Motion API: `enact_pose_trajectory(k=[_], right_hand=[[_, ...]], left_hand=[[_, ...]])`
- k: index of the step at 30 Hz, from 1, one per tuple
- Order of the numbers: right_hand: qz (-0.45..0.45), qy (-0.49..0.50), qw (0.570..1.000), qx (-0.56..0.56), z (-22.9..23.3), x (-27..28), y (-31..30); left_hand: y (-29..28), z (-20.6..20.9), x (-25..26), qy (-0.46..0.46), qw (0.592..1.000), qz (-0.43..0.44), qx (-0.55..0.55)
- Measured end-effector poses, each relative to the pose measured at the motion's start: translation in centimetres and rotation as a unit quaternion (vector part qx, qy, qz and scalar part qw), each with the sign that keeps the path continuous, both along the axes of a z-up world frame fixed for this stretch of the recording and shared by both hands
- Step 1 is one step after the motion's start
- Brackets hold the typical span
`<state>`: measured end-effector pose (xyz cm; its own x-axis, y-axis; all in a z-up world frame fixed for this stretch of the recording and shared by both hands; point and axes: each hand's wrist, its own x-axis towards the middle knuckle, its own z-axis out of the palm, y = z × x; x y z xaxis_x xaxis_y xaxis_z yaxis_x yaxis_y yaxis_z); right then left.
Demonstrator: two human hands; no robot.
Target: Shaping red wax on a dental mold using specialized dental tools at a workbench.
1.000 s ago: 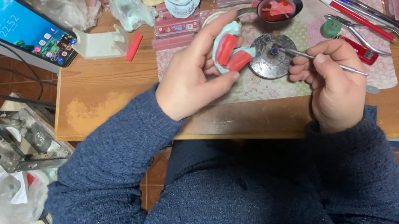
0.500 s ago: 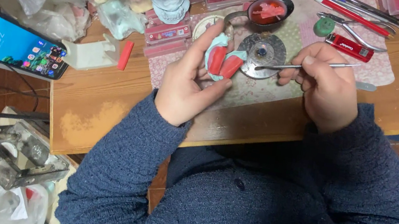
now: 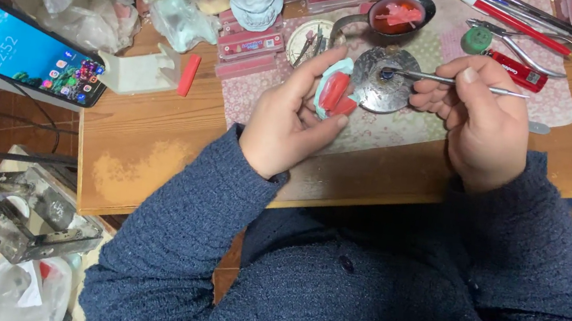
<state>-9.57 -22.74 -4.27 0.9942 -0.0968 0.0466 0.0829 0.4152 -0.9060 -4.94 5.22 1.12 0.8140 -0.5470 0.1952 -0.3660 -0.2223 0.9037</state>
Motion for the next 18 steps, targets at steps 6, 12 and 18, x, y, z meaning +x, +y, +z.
enact_pose_trajectory(k=[6,12,18], right_hand=[[-0.001,-0.003,1.0,-0.002,-0.2,-0.1,-0.1],[-0.01,-0.024,1.0,0.006,-0.2,0.0,-0.5],[-0.047,-0.084,0.995,0.011,0.9,1.2,-0.8]], left_hand=[[-0.4,-0.8,0.1,0.117,0.988,-0.009,-0.098],[0.0,-0.1,-0.1,-0.057,0.997,0.038,0.029],[-0.3,-0.3,0.1,-0.091,0.993,0.049,0.06]])
